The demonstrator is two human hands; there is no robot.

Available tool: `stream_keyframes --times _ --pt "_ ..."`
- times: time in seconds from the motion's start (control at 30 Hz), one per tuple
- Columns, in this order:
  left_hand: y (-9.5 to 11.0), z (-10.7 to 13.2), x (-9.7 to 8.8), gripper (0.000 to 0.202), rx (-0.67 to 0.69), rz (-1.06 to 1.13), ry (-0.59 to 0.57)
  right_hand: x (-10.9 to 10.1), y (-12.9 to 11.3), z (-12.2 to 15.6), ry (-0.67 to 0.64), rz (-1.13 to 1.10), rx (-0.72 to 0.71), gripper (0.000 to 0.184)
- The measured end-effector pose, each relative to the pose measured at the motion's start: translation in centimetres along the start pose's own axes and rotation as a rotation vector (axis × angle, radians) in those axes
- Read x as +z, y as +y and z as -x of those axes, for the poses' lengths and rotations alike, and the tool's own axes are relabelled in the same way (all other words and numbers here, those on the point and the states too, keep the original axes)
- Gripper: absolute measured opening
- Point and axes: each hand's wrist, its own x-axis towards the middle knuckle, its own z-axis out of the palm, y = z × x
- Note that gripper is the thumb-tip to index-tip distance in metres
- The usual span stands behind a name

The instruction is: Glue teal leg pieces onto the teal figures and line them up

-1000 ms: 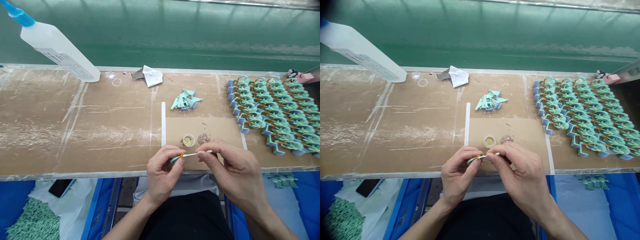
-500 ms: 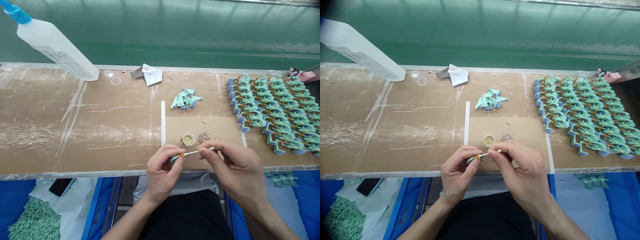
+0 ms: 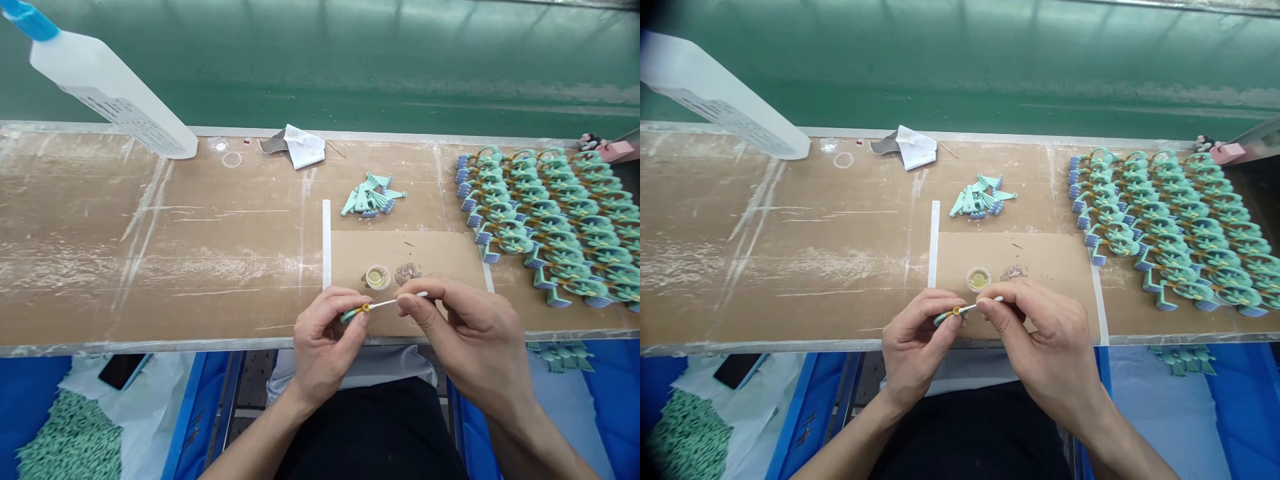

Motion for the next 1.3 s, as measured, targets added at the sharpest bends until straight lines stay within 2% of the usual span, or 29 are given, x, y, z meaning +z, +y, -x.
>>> stream_keyframes --times 0.57,0.9,1.3 --pt "0.06 -0.11 -0.12 0.015 0.036 0.008 -0.028 0.25 -0.16 -0.05 -0.008 -0.003 0.009 0.019" --pt "-0.10 -0.04 0.08 0.024 0.060 0.008 -0.008 -0.60 -0.09 0.09 0.021 -0.006 0.038 0.015" --pt "-0.42 0.08 0.07 0.031 0.076 0.000 -0.002 -0.27 0.05 0.42 -0.024 -0.047 0.043 0.017"
